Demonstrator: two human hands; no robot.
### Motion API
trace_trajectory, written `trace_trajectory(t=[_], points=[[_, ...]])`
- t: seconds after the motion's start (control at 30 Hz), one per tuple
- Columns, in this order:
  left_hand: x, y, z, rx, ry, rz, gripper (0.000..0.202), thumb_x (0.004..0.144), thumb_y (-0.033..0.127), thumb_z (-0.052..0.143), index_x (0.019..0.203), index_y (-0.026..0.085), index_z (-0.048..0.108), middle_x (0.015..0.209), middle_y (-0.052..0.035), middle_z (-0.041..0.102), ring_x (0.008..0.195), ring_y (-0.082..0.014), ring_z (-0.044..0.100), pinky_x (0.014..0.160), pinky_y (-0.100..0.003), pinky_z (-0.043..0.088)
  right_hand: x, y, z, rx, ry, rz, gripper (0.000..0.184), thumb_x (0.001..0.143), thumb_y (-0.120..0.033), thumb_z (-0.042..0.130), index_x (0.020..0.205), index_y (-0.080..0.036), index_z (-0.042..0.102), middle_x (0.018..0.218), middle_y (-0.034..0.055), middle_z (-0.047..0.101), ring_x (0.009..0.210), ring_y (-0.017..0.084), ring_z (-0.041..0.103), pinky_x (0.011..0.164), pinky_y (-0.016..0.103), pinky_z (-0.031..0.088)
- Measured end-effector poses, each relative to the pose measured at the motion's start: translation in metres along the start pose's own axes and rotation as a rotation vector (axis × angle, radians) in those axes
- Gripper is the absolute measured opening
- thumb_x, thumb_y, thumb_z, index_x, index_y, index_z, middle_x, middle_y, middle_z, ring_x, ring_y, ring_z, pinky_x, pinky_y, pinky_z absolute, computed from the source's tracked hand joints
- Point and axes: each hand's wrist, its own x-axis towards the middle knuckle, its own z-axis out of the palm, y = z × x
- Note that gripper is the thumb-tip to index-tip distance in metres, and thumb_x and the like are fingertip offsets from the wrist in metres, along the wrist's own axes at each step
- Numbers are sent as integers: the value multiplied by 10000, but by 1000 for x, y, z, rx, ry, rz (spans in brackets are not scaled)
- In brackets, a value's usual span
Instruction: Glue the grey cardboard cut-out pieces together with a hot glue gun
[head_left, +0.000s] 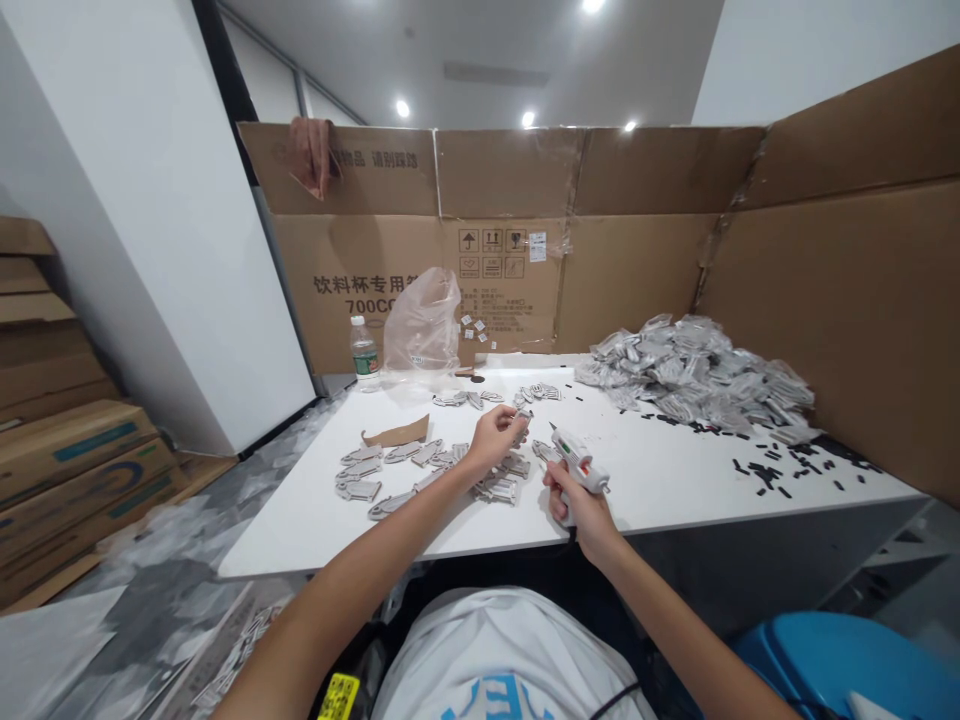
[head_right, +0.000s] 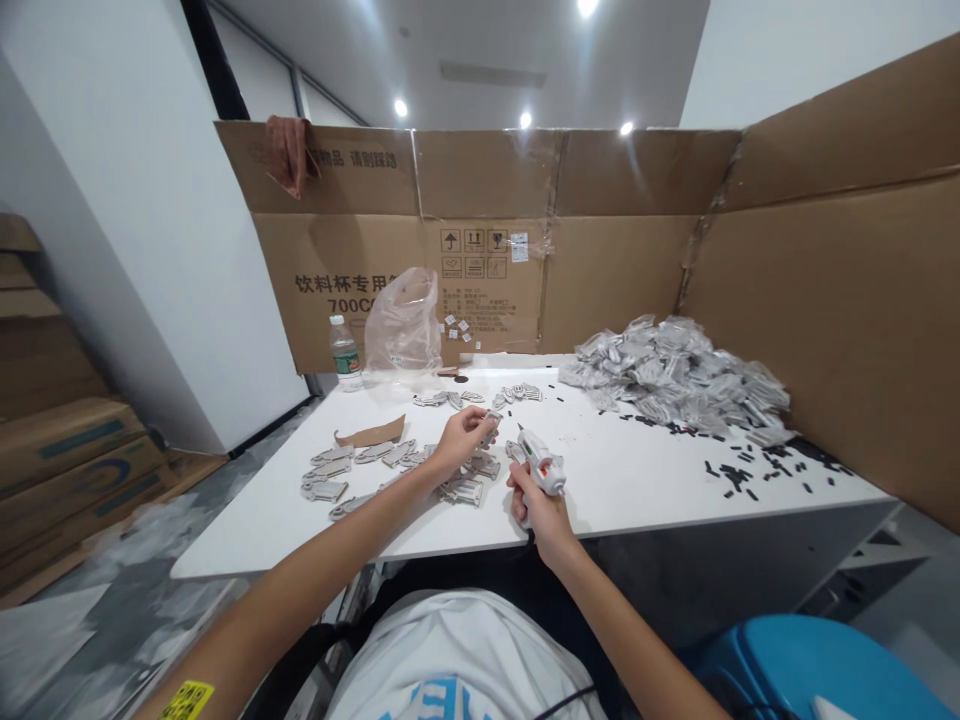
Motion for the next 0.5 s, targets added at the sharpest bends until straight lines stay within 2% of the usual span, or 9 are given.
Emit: trace_trajectory(t=[0.37, 0.5], points=[[-3, 10, -1, 10, -10, -111, 324, 854, 443, 784, 986, 189, 632, 854, -40, 720, 667, -167, 719, 616, -280, 574, 3, 5, -4, -18, -25, -5, 498, 835, -653, 876, 737, -228, 633, 559, -52, 496, 418, 82, 382, 422, 239, 281], [-4, 12, 0, 19, -11, -122, 267, 874, 405, 742, 983, 187, 634, 852, -34, 706, 654, -152, 703, 607, -266, 567, 2, 4, -3, -36, -24, -10, 485, 854, -643, 858, 736, -228, 635, 539, -63, 462, 416, 85, 373, 425, 239, 275]])
